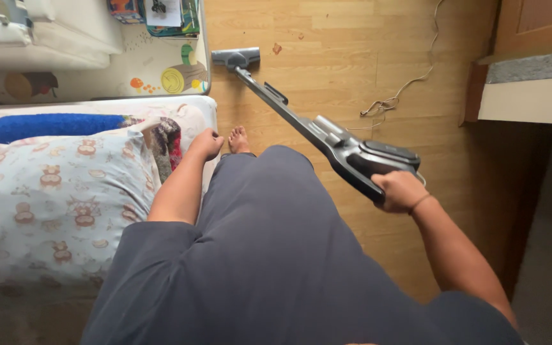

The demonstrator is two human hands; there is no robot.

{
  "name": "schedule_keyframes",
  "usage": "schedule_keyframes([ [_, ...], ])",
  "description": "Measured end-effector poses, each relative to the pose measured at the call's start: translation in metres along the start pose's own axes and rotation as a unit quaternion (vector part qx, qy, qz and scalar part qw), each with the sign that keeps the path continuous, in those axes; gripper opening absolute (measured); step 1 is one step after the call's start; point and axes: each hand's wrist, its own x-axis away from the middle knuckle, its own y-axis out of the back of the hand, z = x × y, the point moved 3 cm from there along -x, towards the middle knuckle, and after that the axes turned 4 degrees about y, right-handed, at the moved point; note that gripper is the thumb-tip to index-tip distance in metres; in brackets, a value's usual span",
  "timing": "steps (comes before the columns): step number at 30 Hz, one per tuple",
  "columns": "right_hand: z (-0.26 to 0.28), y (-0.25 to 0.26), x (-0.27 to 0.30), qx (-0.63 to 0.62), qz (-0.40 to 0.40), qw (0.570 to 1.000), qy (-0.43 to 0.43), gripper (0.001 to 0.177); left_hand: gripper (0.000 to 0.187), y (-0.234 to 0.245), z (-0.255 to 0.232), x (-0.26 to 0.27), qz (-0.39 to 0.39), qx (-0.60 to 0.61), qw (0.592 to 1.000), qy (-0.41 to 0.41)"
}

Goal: The recorder is vacuuming a wooden floor in a residential room.

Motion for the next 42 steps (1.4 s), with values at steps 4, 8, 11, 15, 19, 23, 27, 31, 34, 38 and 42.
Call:
schedule_keyframes([
  [4, 0.003, -0.023, 0.023, -0.018, -0.009, 1.000, -0.008, 0.022, 0.046, -0.016, 0.026, -0.002, 0.003, 0.005, 1.000, 0.020],
  [8, 0.012, -0.038, 0.022, -0.028, -0.019, 0.998, -0.053, 0.018, 0.047, -0.029, 0.040, 0.000, 0.018, -0.012, 0.999, 0.042],
  [11, 0.019, -0.035, 0.012, -0.030, -0.016, 0.997, -0.069, 0.017, 0.047, -0.028, 0.034, 0.005, 0.030, -0.022, 0.998, 0.041],
  [15, 0.005, -0.022, -0.010, 0.017, -0.008, 0.999, -0.028, 0.020, 0.045, -0.020, 0.018, -0.006, 0.034, -0.029, 0.999, 0.009],
  [19, -0.017, 0.008, -0.020, 0.073, 0.013, 0.997, -0.006, 0.019, 0.045, -0.005, -0.002, -0.014, 0.023, -0.026, 0.999, 0.008],
  [23, -0.024, 0.039, -0.026, 0.067, -0.005, 0.998, -0.021, 0.019, 0.046, -0.001, -0.006, -0.018, -0.014, -0.015, 0.999, -0.026],
  [27, -0.033, 0.030, -0.025, -0.036, -0.115, 0.992, -0.047, 0.019, 0.047, -0.002, 0.000, -0.013, -0.018, 0.006, 1.000, -0.012],
  [31, -0.040, -0.027, -0.016, -0.152, -0.174, 0.970, -0.071, 0.023, 0.046, -0.018, 0.025, -0.002, -0.011, 0.027, 1.000, -0.002],
  [34, -0.041, -0.079, -0.004, -0.230, -0.221, 0.942, -0.100, 0.028, 0.045, -0.024, 0.041, 0.011, 0.014, 0.025, 0.998, 0.049],
  [38, -0.028, -0.132, 0.014, -0.348, -0.266, 0.887, -0.148, 0.027, 0.045, -0.024, 0.048, 0.009, 0.024, -0.013, 0.998, 0.064],
  [42, -0.006, -0.151, 0.025, -0.418, -0.230, 0.859, -0.186, 0.025, 0.046, -0.015, 0.035, 0.000, 0.041, -0.038, 0.997, 0.055],
])
